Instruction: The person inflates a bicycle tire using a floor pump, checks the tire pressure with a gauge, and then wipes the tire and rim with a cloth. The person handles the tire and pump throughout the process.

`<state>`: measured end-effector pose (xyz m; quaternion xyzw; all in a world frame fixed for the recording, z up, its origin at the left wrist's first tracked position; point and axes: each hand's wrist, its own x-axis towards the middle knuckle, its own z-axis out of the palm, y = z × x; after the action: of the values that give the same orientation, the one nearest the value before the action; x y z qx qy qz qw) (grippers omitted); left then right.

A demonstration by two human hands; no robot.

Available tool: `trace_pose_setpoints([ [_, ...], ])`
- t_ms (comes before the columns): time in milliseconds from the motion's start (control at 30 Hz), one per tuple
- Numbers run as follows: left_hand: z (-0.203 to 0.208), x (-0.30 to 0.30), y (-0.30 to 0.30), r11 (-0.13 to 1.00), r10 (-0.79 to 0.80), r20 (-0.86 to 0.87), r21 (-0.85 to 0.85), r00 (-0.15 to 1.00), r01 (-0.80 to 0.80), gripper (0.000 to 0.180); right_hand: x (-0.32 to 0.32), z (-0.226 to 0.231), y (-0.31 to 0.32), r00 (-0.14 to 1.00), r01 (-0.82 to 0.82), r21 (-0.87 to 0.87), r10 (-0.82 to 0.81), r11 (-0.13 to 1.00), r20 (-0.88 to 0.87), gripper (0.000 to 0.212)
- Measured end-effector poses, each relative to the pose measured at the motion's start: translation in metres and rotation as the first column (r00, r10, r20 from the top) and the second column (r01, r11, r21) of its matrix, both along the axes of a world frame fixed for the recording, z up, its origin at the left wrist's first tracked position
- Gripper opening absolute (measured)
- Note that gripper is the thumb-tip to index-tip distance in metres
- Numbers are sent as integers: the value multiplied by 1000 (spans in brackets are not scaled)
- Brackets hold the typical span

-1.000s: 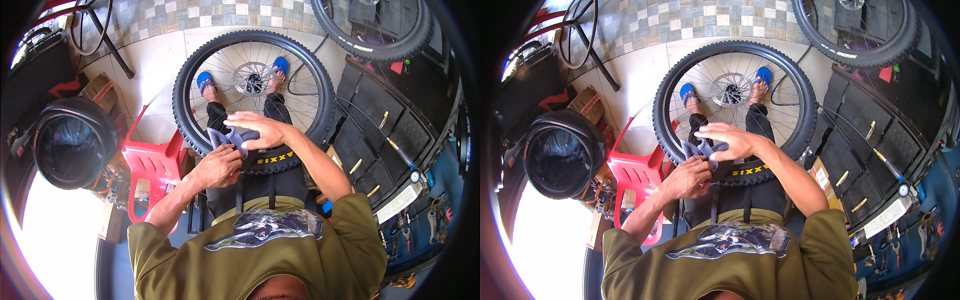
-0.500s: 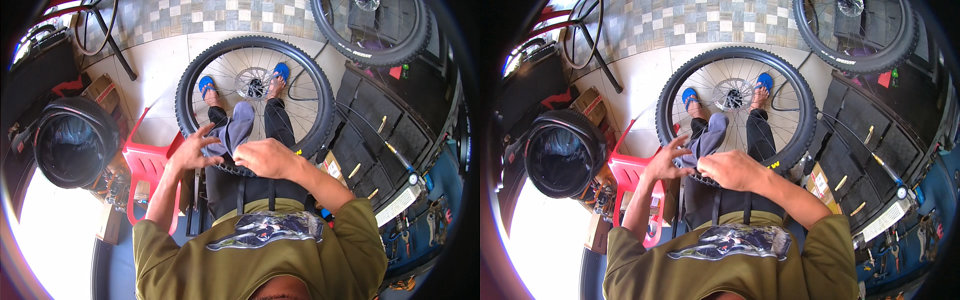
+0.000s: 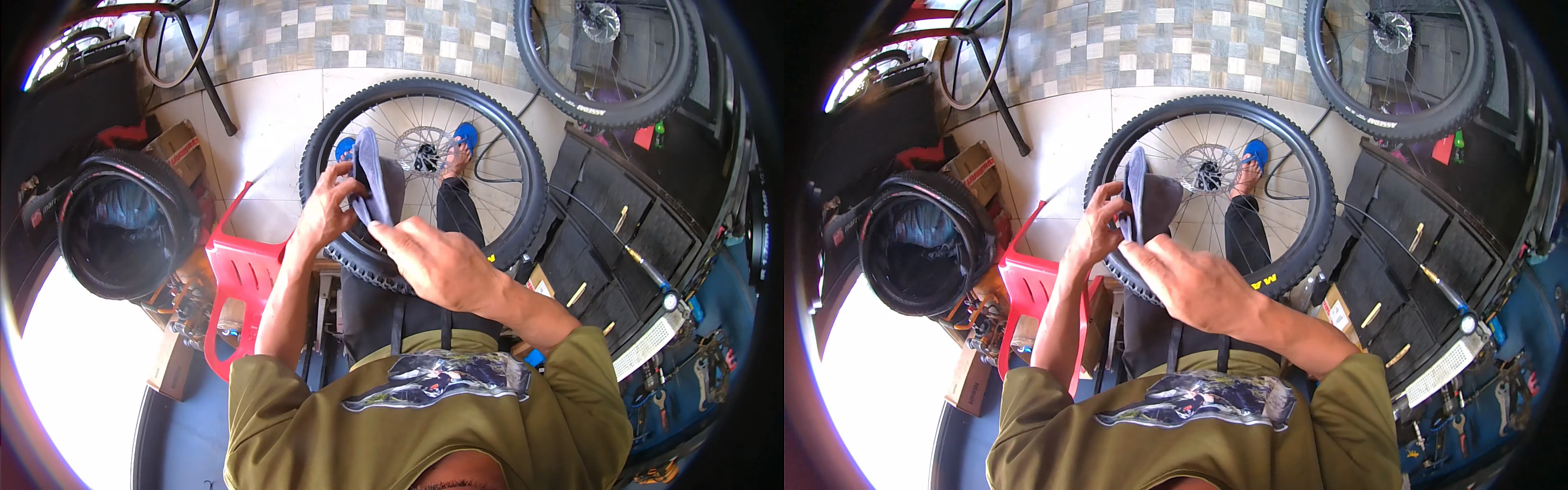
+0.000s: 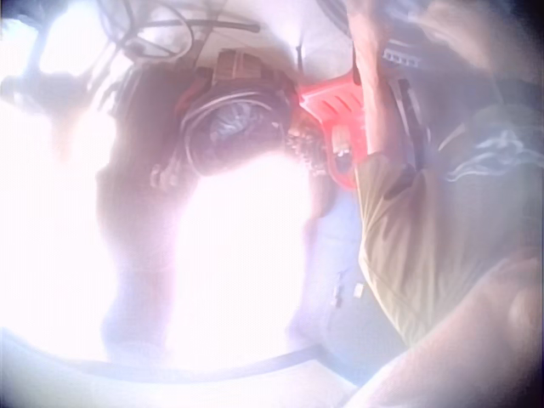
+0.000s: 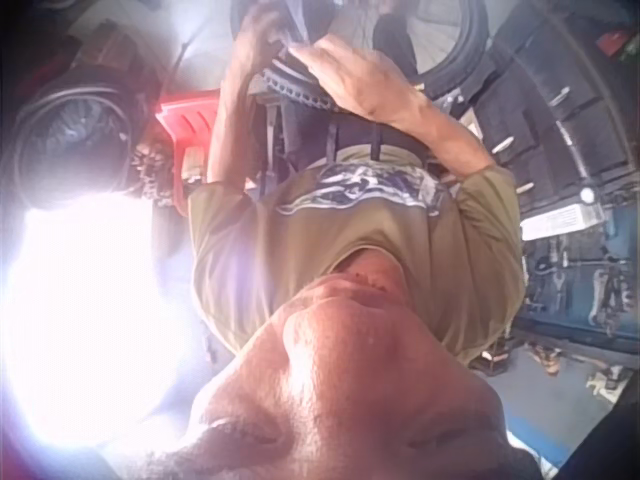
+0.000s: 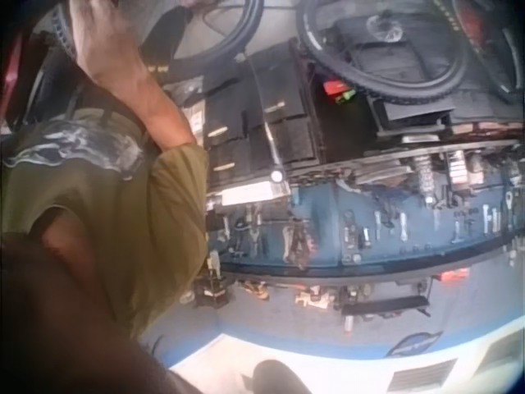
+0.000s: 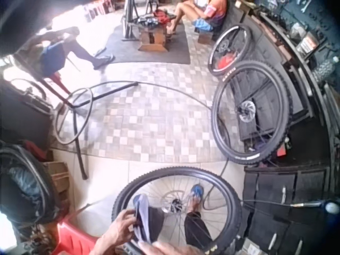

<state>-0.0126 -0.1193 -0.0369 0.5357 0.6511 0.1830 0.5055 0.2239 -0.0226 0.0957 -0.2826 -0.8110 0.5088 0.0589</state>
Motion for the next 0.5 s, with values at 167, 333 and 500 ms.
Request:
trace_pose_setpoints([
  [167, 0, -36, 4, 979, 204, -69, 45, 977, -201, 52, -1, -9, 9, 996, 70, 211, -78, 975, 32, 23],
  [333, -16, -35, -2, 564, 815, 123, 58, 567, -824, 50, -20, -17, 2, 991, 130, 223, -123, 966, -48, 17],
  [500, 2, 16, -34, 888, 428, 434, -38, 793, -459, 114, -34, -5, 8, 922, 349, -326, -384, 879, -46, 23],
])
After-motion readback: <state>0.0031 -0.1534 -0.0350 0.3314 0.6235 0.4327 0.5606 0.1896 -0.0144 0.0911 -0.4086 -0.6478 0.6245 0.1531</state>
